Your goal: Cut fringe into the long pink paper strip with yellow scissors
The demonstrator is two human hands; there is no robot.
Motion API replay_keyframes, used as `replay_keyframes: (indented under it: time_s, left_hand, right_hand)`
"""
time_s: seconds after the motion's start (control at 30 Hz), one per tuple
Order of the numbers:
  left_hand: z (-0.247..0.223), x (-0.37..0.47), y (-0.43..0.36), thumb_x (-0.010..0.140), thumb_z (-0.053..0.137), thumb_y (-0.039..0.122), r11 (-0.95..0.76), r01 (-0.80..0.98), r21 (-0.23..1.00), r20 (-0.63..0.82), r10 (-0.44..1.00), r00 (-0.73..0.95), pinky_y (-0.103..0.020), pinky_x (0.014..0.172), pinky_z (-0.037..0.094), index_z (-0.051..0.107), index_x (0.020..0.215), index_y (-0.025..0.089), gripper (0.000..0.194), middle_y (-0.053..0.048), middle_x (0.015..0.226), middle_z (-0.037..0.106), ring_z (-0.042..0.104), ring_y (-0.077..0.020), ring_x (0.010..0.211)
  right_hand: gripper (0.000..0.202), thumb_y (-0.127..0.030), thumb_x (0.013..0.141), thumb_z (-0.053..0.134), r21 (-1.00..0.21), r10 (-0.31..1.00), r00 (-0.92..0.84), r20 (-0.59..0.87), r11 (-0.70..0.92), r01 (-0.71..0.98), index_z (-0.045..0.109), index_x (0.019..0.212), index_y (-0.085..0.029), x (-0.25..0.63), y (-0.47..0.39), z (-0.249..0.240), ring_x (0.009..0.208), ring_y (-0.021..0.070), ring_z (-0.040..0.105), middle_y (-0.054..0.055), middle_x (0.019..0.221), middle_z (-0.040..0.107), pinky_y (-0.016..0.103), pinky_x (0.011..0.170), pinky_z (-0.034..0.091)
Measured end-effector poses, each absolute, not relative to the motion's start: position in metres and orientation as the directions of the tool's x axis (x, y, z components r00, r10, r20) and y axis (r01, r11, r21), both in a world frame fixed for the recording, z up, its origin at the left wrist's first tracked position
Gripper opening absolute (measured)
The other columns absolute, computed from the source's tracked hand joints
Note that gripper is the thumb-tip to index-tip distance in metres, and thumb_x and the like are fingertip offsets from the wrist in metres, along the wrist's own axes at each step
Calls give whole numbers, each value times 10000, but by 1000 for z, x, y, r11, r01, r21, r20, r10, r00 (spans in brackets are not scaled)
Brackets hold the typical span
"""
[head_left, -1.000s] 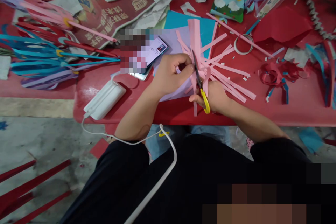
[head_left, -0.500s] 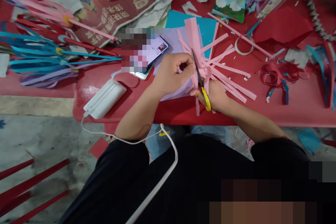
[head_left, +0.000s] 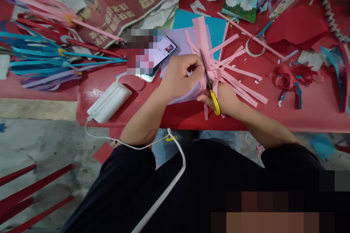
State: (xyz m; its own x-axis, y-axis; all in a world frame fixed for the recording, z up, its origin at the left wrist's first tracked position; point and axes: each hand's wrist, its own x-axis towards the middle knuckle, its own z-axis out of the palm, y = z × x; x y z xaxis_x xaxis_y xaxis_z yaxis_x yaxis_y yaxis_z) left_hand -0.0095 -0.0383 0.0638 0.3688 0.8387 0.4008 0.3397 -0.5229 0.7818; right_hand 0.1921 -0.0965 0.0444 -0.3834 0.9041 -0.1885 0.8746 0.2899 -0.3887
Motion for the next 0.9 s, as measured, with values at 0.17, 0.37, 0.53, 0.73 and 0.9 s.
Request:
replay_keyframes:
  time_s: [0.17,0.37,0.53,0.73,0.9]
  left_hand:
    - [62,-9,-39,991,632,128,-545,360,757,414,827,380,-345,670,488,575,764,224,253,0,677,625,592,-172,645]
    - [59,-10,-37,1030,645,180,-544,358,759,415,827,379,-350,665,499,573,764,228,280,0,678,621,595,-175,643]
    - [60,-10,-36,1048,653,200,-535,355,767,408,833,372,-345,665,497,577,767,226,292,2,679,625,593,-172,642]
    - [63,-8,-38,1032,650,185,-503,362,784,383,853,356,-352,666,494,563,744,227,304,-2,668,620,577,-175,635]
    - [63,-7,-38,1036,654,214,-484,369,793,367,864,344,-348,651,491,562,739,232,311,-3,660,612,569,-176,634]
  right_hand:
    - [1036,-961,1060,232,-359,904,-372,-209,283,889,745,1275,-87,191,-96,48,701,281,656,124,753,712,352,630,289]
    - [970,-947,1068,294,-375,899,-383,-214,286,882,758,1231,-110,191,-94,48,713,282,663,133,784,734,352,638,299]
    - [906,-944,1062,366,-392,901,-386,-197,289,874,763,1175,-137,192,-94,47,719,278,670,122,789,739,351,645,312]
    - [799,-880,1075,448,-382,902,-376,-210,279,881,761,1152,-148,191,-94,50,718,281,675,116,784,738,353,647,319]
    - [698,-771,1101,496,-381,905,-363,-221,263,887,750,1237,-135,189,-95,54,740,305,703,120,790,756,360,649,329]
